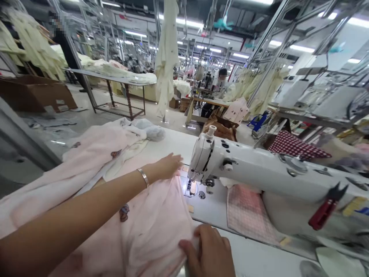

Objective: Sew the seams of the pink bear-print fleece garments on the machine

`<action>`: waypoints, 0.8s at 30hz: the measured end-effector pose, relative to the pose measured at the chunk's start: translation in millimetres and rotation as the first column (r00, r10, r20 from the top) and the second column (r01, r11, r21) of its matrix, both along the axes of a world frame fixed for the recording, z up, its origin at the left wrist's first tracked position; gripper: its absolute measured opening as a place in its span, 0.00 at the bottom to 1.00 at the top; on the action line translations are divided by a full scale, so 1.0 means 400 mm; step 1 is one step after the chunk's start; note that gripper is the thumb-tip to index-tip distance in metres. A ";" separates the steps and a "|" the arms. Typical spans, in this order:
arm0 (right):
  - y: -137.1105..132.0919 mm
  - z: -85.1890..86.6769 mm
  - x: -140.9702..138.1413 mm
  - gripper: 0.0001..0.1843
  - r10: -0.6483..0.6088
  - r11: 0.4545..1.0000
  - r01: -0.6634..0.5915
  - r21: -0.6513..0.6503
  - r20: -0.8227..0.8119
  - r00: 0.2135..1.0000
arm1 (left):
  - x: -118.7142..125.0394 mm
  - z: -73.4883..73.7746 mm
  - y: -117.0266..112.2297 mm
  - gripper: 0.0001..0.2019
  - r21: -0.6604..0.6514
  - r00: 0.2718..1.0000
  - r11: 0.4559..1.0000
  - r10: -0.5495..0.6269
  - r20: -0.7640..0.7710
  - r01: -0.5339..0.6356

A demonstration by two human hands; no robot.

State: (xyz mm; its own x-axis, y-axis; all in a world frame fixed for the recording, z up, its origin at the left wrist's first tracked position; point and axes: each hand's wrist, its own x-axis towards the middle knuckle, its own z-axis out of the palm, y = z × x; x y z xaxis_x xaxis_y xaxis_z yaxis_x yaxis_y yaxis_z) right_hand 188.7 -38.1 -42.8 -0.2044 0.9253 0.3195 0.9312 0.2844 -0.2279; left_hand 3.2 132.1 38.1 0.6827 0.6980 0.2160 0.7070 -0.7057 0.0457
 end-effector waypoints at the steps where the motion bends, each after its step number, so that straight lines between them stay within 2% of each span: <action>1: 0.009 0.007 -0.001 0.12 -0.025 1.000 0.025 -0.001 0.010 1.000 | -0.002 0.009 0.002 0.15 -0.014 1.000 1.000 -0.008 -0.005 0.008; 3: 0.026 0.016 -0.001 0.10 -0.043 0.999 0.043 -0.003 0.010 0.999 | -0.018 0.034 -0.010 0.18 -0.034 1.000 0.999 -0.018 0.001 0.018; 5: 0.032 0.025 0.005 0.13 -0.057 0.998 0.057 -0.004 -0.014 0.998 | -0.048 0.065 -0.044 0.20 -0.029 0.999 0.999 -0.035 0.035 0.036; 8: 0.016 0.038 0.027 0.14 -0.101 0.994 0.104 0.023 -0.084 0.991 | -0.111 0.095 -0.145 0.20 -0.025 0.992 0.996 -0.087 0.091 0.090; 9: 0.004 0.043 0.037 0.11 -0.119 0.992 0.123 0.027 -0.110 0.987 | -0.135 0.092 -0.191 0.19 -0.033 0.990 0.993 -0.108 0.093 0.112; 11: -0.025 0.051 0.053 0.06 -0.096 0.993 0.105 0.060 -0.143 0.985 | -0.183 0.064 -0.287 0.14 -0.058 0.984 0.983 -0.171 0.055 0.174; 13: -0.054 0.055 0.064 0.11 0.051 0.992 -0.037 0.122 -0.112 0.992 | -0.225 0.018 -0.371 0.06 -0.090 0.969 0.966 -0.246 -0.020 0.243; 15: -0.076 0.056 0.071 0.18 0.240 0.960 -0.230 0.162 -0.047 0.970 | -0.255 -0.024 -0.424 0.06 -0.122 0.954 0.953 -0.288 -0.079 0.277; 16: -0.083 0.056 0.074 0.19 0.310 0.939 -0.302 0.165 -0.022 0.950 | -0.264 -0.036 -0.438 0.07 -0.138 0.952 0.951 -0.289 -0.098 0.275; 18: -0.090 0.058 0.079 0.20 0.367 0.921 -0.361 0.146 -0.016 0.930 | -0.271 -0.040 -0.449 0.08 -0.128 0.951 0.957 -0.277 -0.135 0.261; 21: -0.101 0.071 0.082 0.20 0.382 0.916 -0.372 0.149 -0.049 0.923 | -0.256 -0.012 -0.457 0.04 -0.023 0.950 0.960 -0.280 -0.135 0.279; 22: -0.109 0.078 0.081 0.20 0.387 0.917 -0.374 0.138 -0.079 0.919 | -0.247 -0.001 -0.461 0.02 -0.034 0.955 0.958 -0.286 -0.081 0.285; 23: -0.119 0.086 0.078 0.19 0.391 0.919 -0.378 0.111 -0.133 0.911 | -0.239 0.007 -0.466 0.03 -0.115 0.963 0.956 -0.267 0.034 0.269; 24: -0.130 0.093 0.073 0.18 0.388 0.921 -0.382 0.072 -0.218 0.895 | -0.231 0.013 -0.468 0.04 -0.257 0.962 0.935 -0.202 0.182 0.245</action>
